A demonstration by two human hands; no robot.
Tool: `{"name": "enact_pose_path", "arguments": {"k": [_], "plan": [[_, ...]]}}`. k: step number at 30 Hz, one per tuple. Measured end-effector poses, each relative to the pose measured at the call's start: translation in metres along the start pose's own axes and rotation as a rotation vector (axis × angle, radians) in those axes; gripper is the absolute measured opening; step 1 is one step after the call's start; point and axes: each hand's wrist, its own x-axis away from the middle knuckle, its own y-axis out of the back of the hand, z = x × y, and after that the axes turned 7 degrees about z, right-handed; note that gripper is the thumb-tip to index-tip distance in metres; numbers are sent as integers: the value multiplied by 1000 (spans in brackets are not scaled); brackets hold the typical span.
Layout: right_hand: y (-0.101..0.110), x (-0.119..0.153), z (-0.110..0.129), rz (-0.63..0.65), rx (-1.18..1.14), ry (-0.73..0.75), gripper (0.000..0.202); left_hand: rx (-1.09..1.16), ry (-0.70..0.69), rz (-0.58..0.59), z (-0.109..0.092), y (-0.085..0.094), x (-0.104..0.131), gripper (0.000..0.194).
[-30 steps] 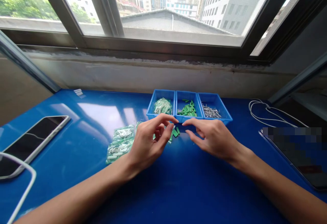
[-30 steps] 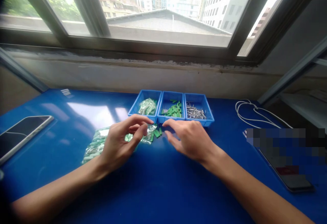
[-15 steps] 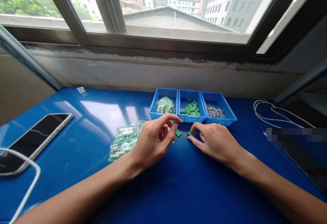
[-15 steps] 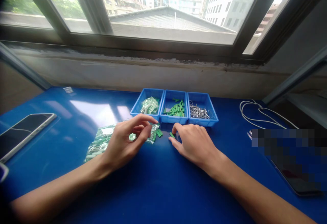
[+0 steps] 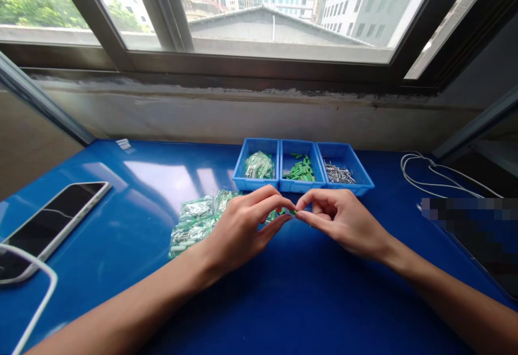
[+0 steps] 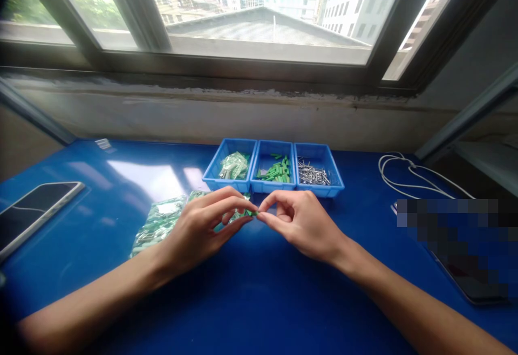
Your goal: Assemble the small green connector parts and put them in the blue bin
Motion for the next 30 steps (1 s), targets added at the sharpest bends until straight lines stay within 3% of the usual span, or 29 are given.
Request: {"name": "enact_pose_path", "arguments": {"k": [6,11,15,18,24,30], "plan": [[1,1,3,-16,56,37,17,32,30,-12,1,0,-1,5],[-7,6,7,-292,350,274,8,128,115,-26,1,-3,-2,4],[-15,10,13,-391,484,484,6,222,81,6,-1,-5,-2,7],[-14,11,15,-400,493,520,6,261,68,-12,-4,-5,-2,7],[-9,8,9,-304,395,416,5,258,60,-141,-11,-4,2,5],[-10,6,5,-247,391,462,6,195,-40,-120,-12,-3,2,7]]}}
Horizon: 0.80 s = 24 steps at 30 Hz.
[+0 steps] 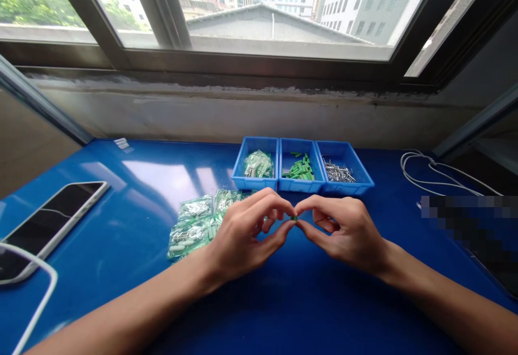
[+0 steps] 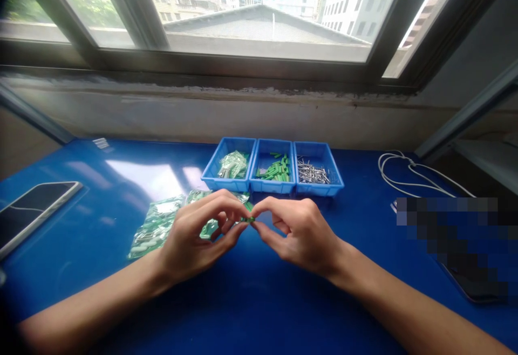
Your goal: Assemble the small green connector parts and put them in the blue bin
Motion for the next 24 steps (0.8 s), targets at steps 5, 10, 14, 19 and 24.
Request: {"name": "enact_pose_path", "arguments": {"k": [5,10,14,19,24], "plan": [[1,2,5,-143,86,39,7,-5,33,1,8,1,-1,4],[3,2,13,-156,126,170,9,-25,-10,69,8,0,-1,6],[7,-2,8,-121,153,163,6,-30,-22,16,8,0,0,5],[8,-3,-5,2,186,119,6,-96,-62,-59,9,1,0,7],[24,-14,-17,-121,351,-20,8,-107,59,-184,7,7,-3,10]]}}
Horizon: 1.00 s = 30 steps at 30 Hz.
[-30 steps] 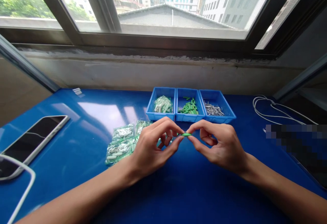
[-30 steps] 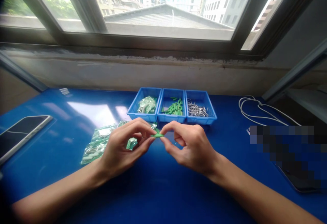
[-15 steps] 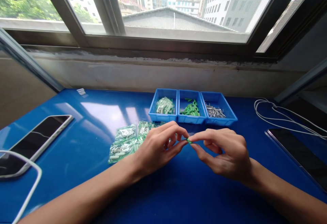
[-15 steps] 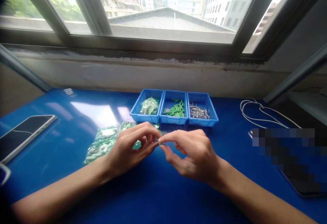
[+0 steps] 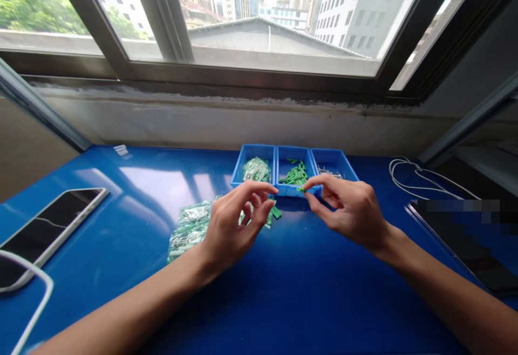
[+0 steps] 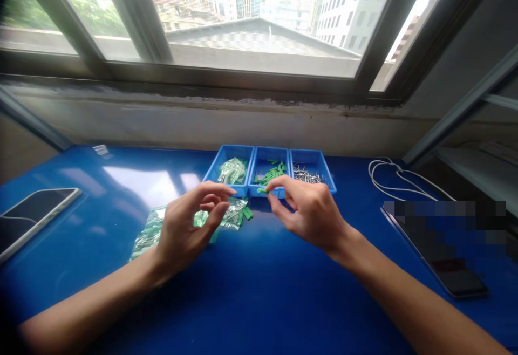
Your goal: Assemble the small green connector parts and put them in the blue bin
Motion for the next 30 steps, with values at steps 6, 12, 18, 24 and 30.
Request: {"name": "enact_pose_path", "arguments": {"k": [6,12,18,24,30], "plan": [[9,-20,-11,162,230,-142,16,30,111,-46,-1,1,-4,11],[-14,-12,20,482,39,-167,13,34,150,-19,0,-1,-3,12],[-30,-14,22,579,73,-217,14,46,170,24,-1,0,-4,12],[-32,-13,21,575,66,-264,9,68,189,39,1,-1,-5,13],[-22,3,14,491,-103,-269,8,-30,128,154,6,-2,-3,13]]}}
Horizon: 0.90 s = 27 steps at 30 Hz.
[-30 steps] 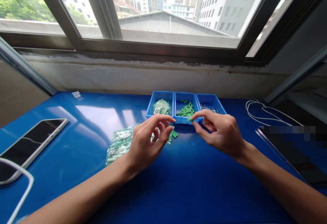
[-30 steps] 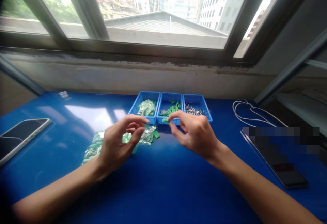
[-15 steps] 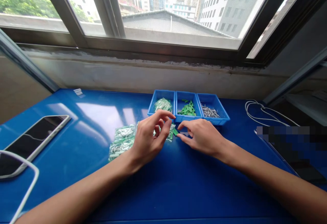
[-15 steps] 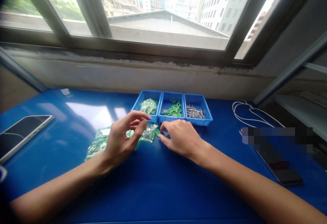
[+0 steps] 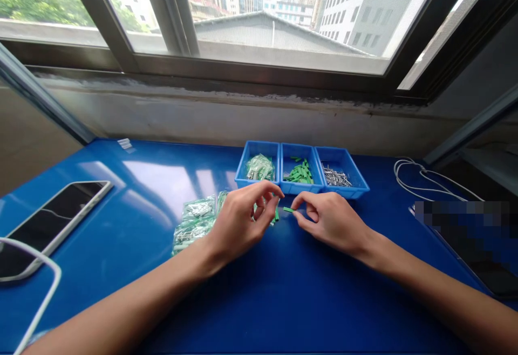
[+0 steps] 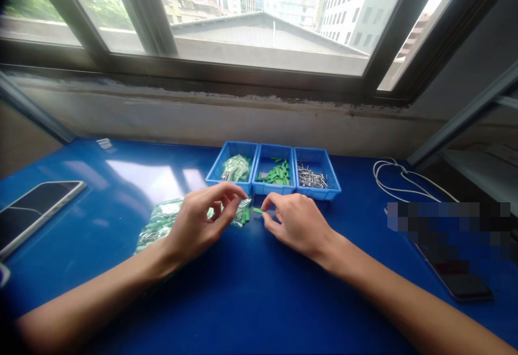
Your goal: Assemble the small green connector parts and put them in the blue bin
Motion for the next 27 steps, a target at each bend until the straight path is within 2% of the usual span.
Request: {"name": "enact_pose_path", "arguments": {"k": [3,6,16,19,23,27], "plan": [[0,8,-3,-100,-117,54,8,-73,-77,100,1,-1,1,10],[-1,12,-1,-162,-165,111,8,-90,-104,139,1,-1,2,11],[1,14,2,-199,-200,171,9,-38,-104,96,3,-2,2,4],[0,16,5,-291,-160,219,7,23,-73,93,1,-3,2,5],[-2,20,12,-418,-85,340,5,76,-89,149,-2,-4,3,10],[1,22,16,-465,-43,411,6,105,-111,164,-5,-4,3,13]]}}
